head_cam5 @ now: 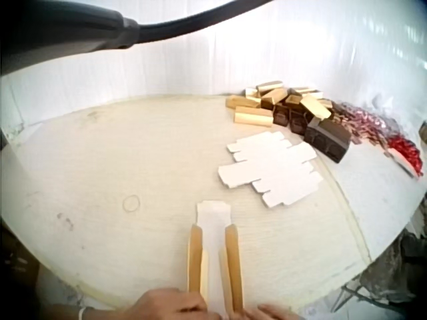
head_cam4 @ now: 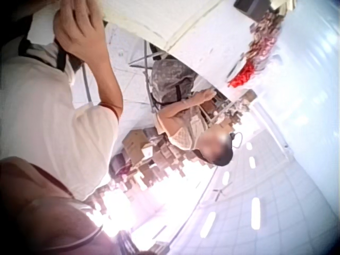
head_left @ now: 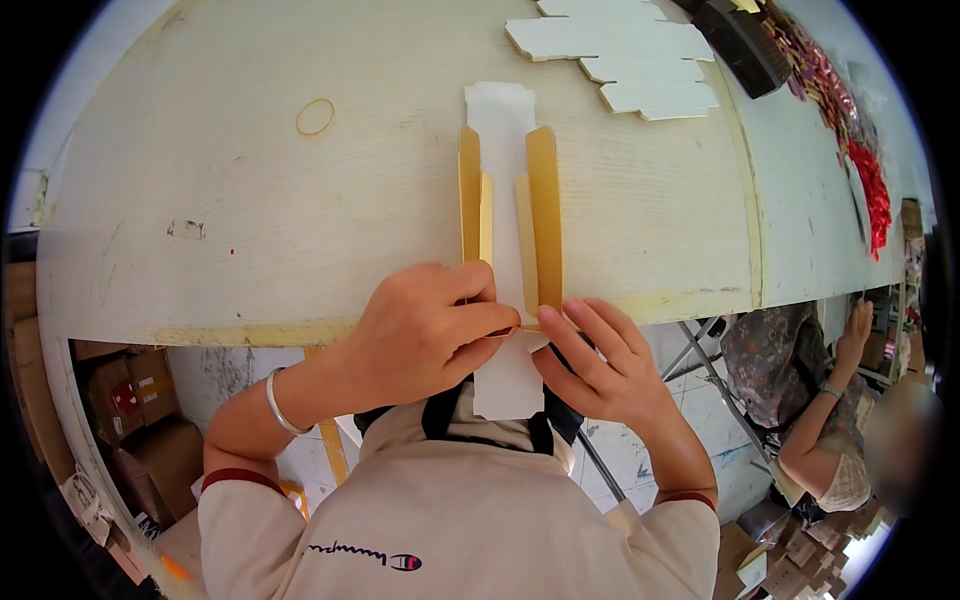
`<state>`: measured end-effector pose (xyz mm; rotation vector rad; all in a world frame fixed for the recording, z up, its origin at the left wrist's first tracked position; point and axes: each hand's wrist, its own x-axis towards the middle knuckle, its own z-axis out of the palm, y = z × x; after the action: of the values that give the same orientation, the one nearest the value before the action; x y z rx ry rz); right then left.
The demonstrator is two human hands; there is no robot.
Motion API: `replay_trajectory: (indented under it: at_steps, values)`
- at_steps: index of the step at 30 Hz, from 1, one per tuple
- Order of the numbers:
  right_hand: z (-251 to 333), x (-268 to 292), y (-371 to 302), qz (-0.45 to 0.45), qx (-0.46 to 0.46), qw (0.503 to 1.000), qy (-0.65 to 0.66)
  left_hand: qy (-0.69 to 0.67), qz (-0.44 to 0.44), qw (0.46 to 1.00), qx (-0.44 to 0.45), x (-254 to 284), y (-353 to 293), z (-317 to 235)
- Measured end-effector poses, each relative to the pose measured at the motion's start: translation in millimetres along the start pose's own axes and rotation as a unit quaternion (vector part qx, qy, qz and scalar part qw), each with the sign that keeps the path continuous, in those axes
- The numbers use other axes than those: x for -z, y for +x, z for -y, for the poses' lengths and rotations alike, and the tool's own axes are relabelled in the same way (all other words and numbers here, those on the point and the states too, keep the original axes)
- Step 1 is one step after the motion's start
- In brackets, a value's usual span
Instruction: The person folds flat white cardboard pieces into small rectangular boxes on a worktable. They repeatedly pick up a piece, fold the side flaps inward, and tuck the ends to form a box, then place it aside. Another person is visible in the background working at the same table.
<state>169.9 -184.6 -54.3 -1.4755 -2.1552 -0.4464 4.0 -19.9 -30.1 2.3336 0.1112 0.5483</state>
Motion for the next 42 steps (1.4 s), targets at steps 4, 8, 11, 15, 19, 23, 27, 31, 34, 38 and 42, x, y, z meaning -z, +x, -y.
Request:
replay_trajectory:
  at_steps: [4, 8, 11, 15, 19, 23, 27, 31, 34, 38, 42]
  values:
    - [-4, -2, 16, -0.075, -0.047, 0.986, 0.138, -0.056, 0.036, 0.997, 0.048, 6, -1, -3]
    - [-5, 4, 29, -0.042, -0.129, 0.949, 0.286, -0.191, 0.120, 0.962, 0.151, 25, 8, -6]
    - [-9, 5, 33, -0.026, -0.164, 0.931, 0.324, -0.226, 0.173, 0.949, 0.131, 36, 10, -7]
    - [-9, 7, 38, -0.012, -0.196, 0.906, 0.375, -0.157, 0.095, 0.981, 0.069, 15, -3, -9]
    - [-3, 8, 34, -0.026, -0.268, 0.864, 0.425, -0.191, -0.015, 0.980, 0.054, 0, -10, -7]
    - [17, -4, 32, -0.133, -0.368, 0.794, 0.465, -0.241, -0.098, 0.962, 0.079, -13, -15, -7]
    - [2, 2, 34, -0.038, -0.263, 0.907, 0.327, -0.173, -0.096, 0.975, 0.100, -12, -13, -12]
    - [4, -5, 36, -0.068, -0.216, 0.938, 0.264, -0.062, -0.098, 0.990, 0.075, -13, -6, -14]
    - [10, 3, 39, -0.032, -0.255, 0.933, 0.251, 0.001, -0.138, 0.989, 0.059, -14, -8, -15]
    - [7, 3, 39, -0.026, -0.204, 0.961, 0.187, 0.091, -0.149, 0.984, -0.039, -19, -17, -5]
    - [2, -7, 35, -0.046, -0.118, 0.984, 0.127, 0.151, -0.120, 0.978, -0.075, -14, -13, -6]
